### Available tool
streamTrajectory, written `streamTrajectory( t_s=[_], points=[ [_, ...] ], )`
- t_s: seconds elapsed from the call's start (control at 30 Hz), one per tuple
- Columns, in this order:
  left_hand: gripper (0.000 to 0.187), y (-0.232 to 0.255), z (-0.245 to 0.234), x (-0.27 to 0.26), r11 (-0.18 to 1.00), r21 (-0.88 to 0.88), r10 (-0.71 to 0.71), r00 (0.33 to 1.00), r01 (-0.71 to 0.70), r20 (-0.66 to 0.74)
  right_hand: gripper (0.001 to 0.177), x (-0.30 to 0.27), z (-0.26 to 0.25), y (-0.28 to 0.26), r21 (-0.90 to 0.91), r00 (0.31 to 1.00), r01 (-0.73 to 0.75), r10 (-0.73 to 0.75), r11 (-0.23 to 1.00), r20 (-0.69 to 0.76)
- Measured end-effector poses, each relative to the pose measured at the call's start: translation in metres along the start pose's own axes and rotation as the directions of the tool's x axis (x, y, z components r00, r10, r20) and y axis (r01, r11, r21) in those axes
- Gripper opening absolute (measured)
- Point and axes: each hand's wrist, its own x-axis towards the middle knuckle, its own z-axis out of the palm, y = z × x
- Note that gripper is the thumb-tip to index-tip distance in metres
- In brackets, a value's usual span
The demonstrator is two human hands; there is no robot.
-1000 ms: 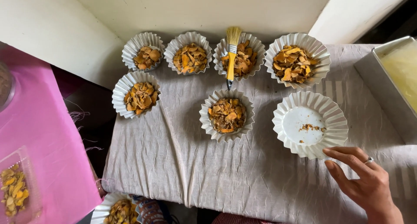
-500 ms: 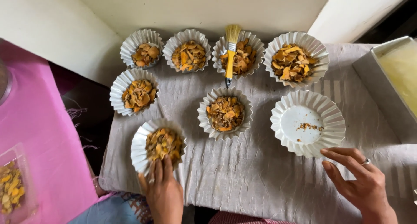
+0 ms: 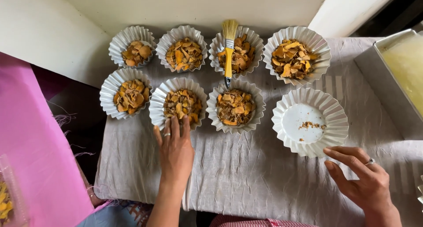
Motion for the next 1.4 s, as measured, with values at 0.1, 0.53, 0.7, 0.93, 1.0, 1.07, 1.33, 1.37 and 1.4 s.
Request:
streamTrajectory(
  t_s=[0.1,0.53,0.7,0.93,1.0,1.07,1.33,1.37,1.4],
  points=[
    [0.074,-0.002,0.001,0.006,1.0,-0.009,0.005,1.0,-0.005,-0.026,0.018,0.001,0.0,-0.001,-0.017,1.0,0.022,-0.022,1.0,0.001],
    [0.08,0.037,-0.009,0.0,0.913,-0.232,0.286,0.933,-0.334,-0.218,0.05,0.017,-0.007,-0.002,-0.207,0.976,0.116,-0.073,0.971,0.206],
    [0.051,0.048,-0.021,0.006,0.822,-0.359,0.35,0.889,-0.442,-0.294,0.035,0.022,0.002,0.012,-0.329,0.955,0.218,-0.132,0.919,0.265],
    [0.047,0.048,-0.036,0.026,0.857,-0.249,0.35,0.864,-0.451,-0.361,0.055,0.026,-0.011,0.001,-0.276,0.977,0.135,-0.082,0.952,0.195],
    [0.046,0.048,-0.046,0.049,0.85,-0.259,0.32,0.84,-0.459,-0.439,0.058,0.021,-0.016,0.007,-0.29,0.979,0.153,-0.104,0.945,0.178],
    [0.039,0.051,-0.053,0.092,0.858,-0.253,0.308,0.842,-0.447,-0.443,0.05,0.019,-0.018,0.001,-0.28,0.986,0.129,-0.093,0.951,0.138],
    [0.071,0.095,-0.05,0.234,0.959,-0.281,0.051,0.993,-0.02,0.104,0.04,0.02,-0.026,-0.015,-0.214,0.993,0.1,-0.085,0.972,0.078],
    [0.05,0.097,-0.047,0.235,0.946,-0.325,0.04,0.996,-0.012,0.081,0.041,0.019,-0.027,-0.013,-0.198,0.994,0.088,-0.073,0.976,0.08],
    [0.04,0.098,-0.042,0.234,0.93,-0.367,0.026,0.998,-0.001,0.063,0.041,0.016,-0.028,-0.012,-0.178,0.994,0.075,-0.06,0.981,0.086]
  ],
)
